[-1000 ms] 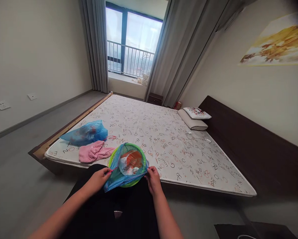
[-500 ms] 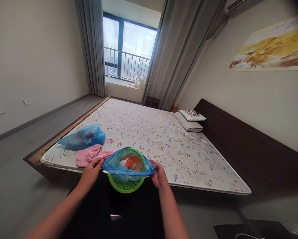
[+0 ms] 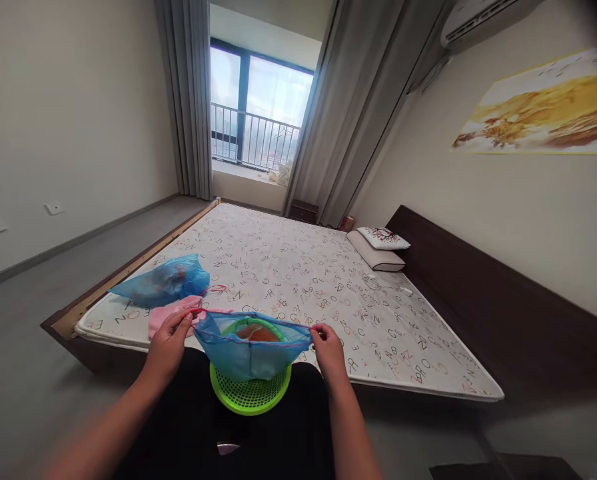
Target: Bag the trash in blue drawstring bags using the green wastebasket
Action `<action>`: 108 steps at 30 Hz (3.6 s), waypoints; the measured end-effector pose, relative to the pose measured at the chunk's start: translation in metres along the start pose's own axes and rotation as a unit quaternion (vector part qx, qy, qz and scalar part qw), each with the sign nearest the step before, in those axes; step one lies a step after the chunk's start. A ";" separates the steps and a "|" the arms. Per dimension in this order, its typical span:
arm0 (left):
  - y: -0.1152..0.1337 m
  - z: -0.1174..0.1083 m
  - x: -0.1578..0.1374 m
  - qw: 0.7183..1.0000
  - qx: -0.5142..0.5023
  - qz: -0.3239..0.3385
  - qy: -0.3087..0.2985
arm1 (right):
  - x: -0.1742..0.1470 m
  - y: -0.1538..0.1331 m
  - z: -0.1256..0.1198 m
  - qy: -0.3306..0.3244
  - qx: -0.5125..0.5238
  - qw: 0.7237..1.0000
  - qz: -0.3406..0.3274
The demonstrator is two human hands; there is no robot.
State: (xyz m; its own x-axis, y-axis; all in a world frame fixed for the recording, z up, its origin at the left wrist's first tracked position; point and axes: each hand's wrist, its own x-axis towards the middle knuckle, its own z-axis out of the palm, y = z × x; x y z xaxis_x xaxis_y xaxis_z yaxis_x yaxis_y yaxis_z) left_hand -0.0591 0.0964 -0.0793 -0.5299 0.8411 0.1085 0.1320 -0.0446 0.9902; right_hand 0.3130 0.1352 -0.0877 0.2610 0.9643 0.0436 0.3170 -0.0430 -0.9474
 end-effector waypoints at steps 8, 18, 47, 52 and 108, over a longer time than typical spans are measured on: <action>0.041 0.011 -0.013 0.987 -0.145 0.041 -0.049 | -0.021 -0.049 -0.001 0.087 0.110 0.988 -0.068; 0.085 0.035 -0.033 0.960 -0.206 0.059 -0.182 | -0.041 -0.093 0.014 -0.045 0.243 0.960 -0.129; 0.073 0.100 -0.053 0.915 -0.037 0.133 -0.378 | -0.058 -0.121 0.010 -0.199 0.160 0.962 -0.095; 0.055 0.116 -0.053 0.834 0.121 0.242 -0.481 | -0.056 -0.123 0.012 -0.148 0.332 0.929 -0.076; 0.094 0.116 -0.067 0.937 -0.022 0.113 -0.329 | -0.072 -0.138 -0.010 -0.147 0.324 0.931 -0.084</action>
State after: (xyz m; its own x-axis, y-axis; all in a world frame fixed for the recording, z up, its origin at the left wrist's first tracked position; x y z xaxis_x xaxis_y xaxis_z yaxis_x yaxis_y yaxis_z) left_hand 0.0861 0.0987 -0.0041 0.1407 0.9575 0.2518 0.1369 -0.2707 0.9529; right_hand 0.2596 0.0686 0.0426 -0.0344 0.9773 0.2093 -0.3097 0.1887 -0.9319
